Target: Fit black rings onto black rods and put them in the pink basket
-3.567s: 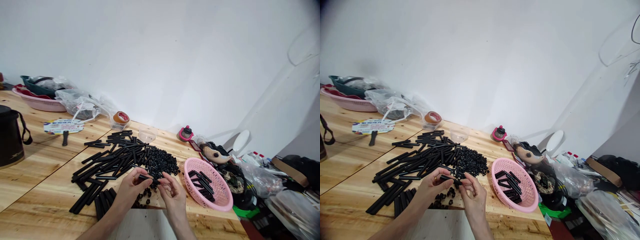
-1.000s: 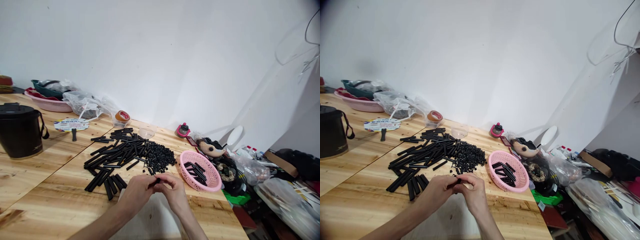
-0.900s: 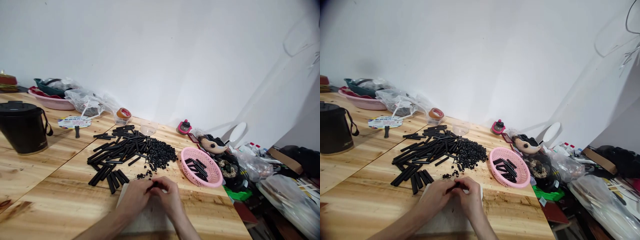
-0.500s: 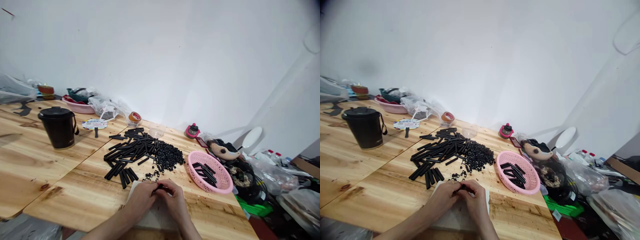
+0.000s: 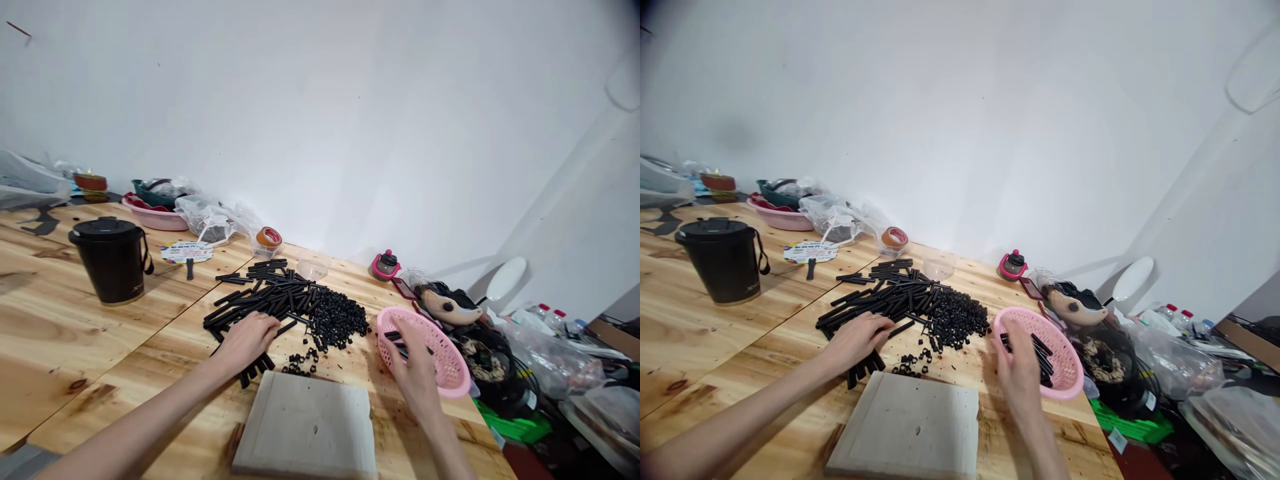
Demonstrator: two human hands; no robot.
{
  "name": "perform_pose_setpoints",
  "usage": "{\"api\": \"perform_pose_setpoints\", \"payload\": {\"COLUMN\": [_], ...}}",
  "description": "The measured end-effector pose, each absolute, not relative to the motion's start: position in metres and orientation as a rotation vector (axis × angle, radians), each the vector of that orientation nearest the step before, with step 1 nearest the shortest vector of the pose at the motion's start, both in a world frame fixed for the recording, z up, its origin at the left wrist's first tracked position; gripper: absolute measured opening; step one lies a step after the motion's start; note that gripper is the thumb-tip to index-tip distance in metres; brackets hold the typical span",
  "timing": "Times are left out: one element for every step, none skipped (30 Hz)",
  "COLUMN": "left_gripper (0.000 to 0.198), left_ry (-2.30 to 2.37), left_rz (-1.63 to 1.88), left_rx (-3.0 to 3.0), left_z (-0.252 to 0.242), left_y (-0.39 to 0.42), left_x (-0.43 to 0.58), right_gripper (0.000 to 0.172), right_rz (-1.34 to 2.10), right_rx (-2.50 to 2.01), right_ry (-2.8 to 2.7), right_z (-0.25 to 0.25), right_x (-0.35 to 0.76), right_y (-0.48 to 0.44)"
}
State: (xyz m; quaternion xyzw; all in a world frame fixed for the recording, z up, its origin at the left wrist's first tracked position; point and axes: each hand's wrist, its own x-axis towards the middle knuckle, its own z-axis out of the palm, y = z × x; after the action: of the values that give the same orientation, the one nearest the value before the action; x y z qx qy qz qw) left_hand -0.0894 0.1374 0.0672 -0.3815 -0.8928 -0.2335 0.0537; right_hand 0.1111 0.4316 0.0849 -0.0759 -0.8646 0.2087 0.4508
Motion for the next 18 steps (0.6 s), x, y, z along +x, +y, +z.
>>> {"api": "perform_pose_setpoints", "payload": {"left_gripper": [0.023, 0.019, 0.017, 0.016, 0.018, 0.020, 0.022, 0.024, 0.026, 0.029, 0.031, 0.033, 0.035, 0.037, 0.038, 0.039, 0.040, 0.042], "left_ry": [-2.721, -2.730, -2.739, -2.749, -2.758, -2.765, -2.768, -2.768, -2.762, -2.753, -2.744, -2.735, -2.726, -2.715, -2.700, -2.678, -2.650, -2.616], "left_rz": [-0.712, -0.714, -0.721, -0.735, -0.758, -0.792, -0.838, -0.896, -0.968, -1.053, -1.152, -1.263, -1.386, -1.520, -1.662, -1.807, -1.949, -2.083], "left_rx": [-1.160, -1.161, -1.159, -1.154, -1.146, -1.134, -1.124, -1.116, -1.113, -1.114, -1.120, -1.129, -1.141, -1.153, -1.161, -1.163, -1.159, -1.147], "left_z": [0.066, 0.065, 0.063, 0.061, 0.060, 0.059, 0.058, 0.058, 0.058, 0.059, 0.059, 0.058, 0.058, 0.057, 0.055, 0.054, 0.053, 0.052], "left_y": [0.145, 0.152, 0.159, 0.165, 0.170, 0.172, 0.174, 0.173, 0.173, 0.171, 0.171, 0.170, 0.171, 0.173, 0.176, 0.179, 0.183, 0.186], "left_x": [-0.094, -0.097, -0.099, -0.101, -0.101, -0.101, -0.101, -0.101, -0.100, -0.099, -0.098, -0.096, -0.093, -0.090, -0.086, -0.082, -0.077, -0.072], "right_gripper": [0.033, 0.027, 0.023, 0.022, 0.022, 0.021, 0.021, 0.022, 0.022, 0.021, 0.020, 0.018, 0.017, 0.016, 0.016, 0.016, 0.016, 0.017], "right_rz": [0.575, 0.636, 0.687, 0.708, 0.699, 0.693, 0.683, 0.672, 0.666, 0.660, 0.656, 0.652, 0.651, 0.652, 0.655, 0.662, 0.672, 0.687], "right_rx": [-0.094, -0.013, 0.010, 0.015, -0.017, -0.037, -0.056, -0.072, -0.080, -0.085, -0.090, -0.093, -0.096, -0.100, -0.103, -0.106, -0.108, -0.111], "right_ry": [-2.191, -2.268, -2.331, -2.430, -2.515, -2.558, -2.591, -2.610, -2.620, -2.631, -2.640, -2.645, -2.647, -2.646, -2.642, -2.636, -2.630, -2.622], "right_z": [0.079, 0.073, 0.068, 0.063, 0.059, 0.055, 0.051, 0.048, 0.045, 0.042, 0.040, 0.038, 0.036, 0.034, 0.033, 0.032, 0.031, 0.031], "right_x": [0.105, 0.099, 0.091, 0.082, 0.074, 0.065, 0.057, 0.051, 0.045, 0.041, 0.039, 0.037, 0.036, 0.036, 0.036, 0.036, 0.036, 0.036], "right_y": [0.419, 0.405, 0.392, 0.380, 0.370, 0.363, 0.358, 0.355, 0.353, 0.352, 0.351, 0.351, 0.350, 0.348, 0.347, 0.346, 0.346, 0.346]}}
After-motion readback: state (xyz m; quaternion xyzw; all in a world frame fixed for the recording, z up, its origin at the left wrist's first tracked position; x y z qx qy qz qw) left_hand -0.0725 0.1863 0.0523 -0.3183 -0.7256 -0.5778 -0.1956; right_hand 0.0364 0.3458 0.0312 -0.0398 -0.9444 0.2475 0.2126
